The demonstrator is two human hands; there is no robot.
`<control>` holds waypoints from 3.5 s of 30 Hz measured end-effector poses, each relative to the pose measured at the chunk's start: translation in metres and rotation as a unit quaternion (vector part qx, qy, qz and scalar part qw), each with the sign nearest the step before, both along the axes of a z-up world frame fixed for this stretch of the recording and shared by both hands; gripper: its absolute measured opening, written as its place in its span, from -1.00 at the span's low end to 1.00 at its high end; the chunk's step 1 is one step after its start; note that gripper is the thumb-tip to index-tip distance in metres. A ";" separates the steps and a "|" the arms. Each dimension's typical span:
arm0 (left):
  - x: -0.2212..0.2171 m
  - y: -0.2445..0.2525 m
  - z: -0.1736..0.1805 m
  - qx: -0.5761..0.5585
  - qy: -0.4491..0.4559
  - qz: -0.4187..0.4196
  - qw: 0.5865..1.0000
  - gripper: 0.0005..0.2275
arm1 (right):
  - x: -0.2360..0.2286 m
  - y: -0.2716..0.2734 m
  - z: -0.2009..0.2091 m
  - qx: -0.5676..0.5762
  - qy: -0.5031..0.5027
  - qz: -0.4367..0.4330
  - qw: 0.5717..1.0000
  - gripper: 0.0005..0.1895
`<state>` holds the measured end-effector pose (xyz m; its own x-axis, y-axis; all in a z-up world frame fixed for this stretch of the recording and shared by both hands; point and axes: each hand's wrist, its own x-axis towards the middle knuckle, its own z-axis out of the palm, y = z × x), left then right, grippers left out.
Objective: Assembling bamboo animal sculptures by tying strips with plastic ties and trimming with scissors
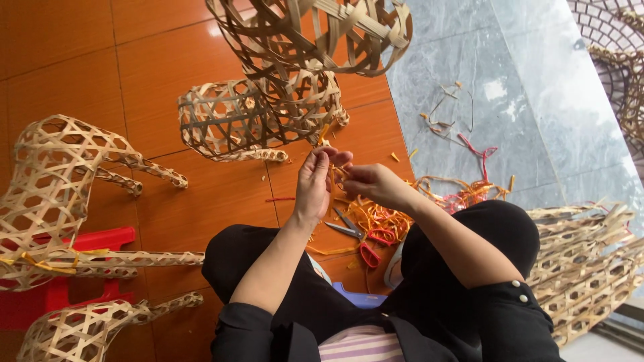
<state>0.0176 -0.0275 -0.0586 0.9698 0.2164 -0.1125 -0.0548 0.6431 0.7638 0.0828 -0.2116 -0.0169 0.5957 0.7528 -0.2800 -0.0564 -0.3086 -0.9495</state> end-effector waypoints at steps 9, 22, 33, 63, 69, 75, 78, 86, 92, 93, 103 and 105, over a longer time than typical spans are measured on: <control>-0.003 0.000 -0.004 0.215 0.032 -0.049 0.975 -0.82 | 0.019 -0.025 0.009 -0.083 -0.285 -0.191 0.936 -0.90; -0.007 0.017 0.000 0.217 0.084 -0.152 0.961 -0.62 | 0.077 -0.084 0.000 0.079 -0.167 -0.370 0.910 -0.84; -0.005 0.000 -0.016 0.102 0.106 -0.129 0.981 -0.77 | -0.001 0.004 0.021 0.045 -0.506 -0.082 0.857 -0.92; -0.011 0.033 0.050 0.361 0.012 -0.122 0.925 -0.66 | 0.003 0.004 0.021 0.055 -0.145 -0.096 0.983 -0.89; -0.011 0.041 0.069 0.409 -0.020 -0.046 0.911 -0.91 | -0.009 0.032 0.053 0.095 -0.141 -0.097 0.981 -0.74; 0.003 0.059 0.054 0.420 -0.059 0.030 0.905 -0.94 | 0.000 0.047 0.040 0.045 -0.249 -0.173 0.952 -0.93; 0.005 0.069 0.065 0.434 -0.060 0.137 0.888 -0.87 | 0.020 0.058 0.060 0.082 -0.360 -0.183 0.911 -0.69; 0.014 0.064 0.088 0.566 -0.053 0.239 0.787 -0.75 | 0.043 0.102 0.095 -0.004 -0.449 -0.147 0.881 -0.75; 0.045 0.050 0.107 0.742 0.146 0.085 0.649 -0.56 | 0.059 0.112 0.072 -0.002 -0.383 -0.161 0.910 -0.85; 0.052 0.052 0.110 0.741 0.186 0.022 0.645 -0.51 | 0.058 0.114 0.075 -0.001 -0.364 -0.156 0.918 -0.86; 0.067 0.059 0.057 0.569 0.033 0.142 0.809 -0.61 | 0.056 0.111 0.082 0.008 -0.338 -0.167 0.926 -0.91; 0.063 0.053 0.068 0.558 0.004 0.233 0.797 -0.75 | 0.049 0.115 0.086 0.058 -0.339 -0.194 0.919 -0.89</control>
<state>0.0803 0.0250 0.0091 0.7554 0.5224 0.3956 -0.0808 -0.5248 0.8474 0.1320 -0.0967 0.0687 0.8330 0.4491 0.3232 0.4765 -0.2853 -0.8316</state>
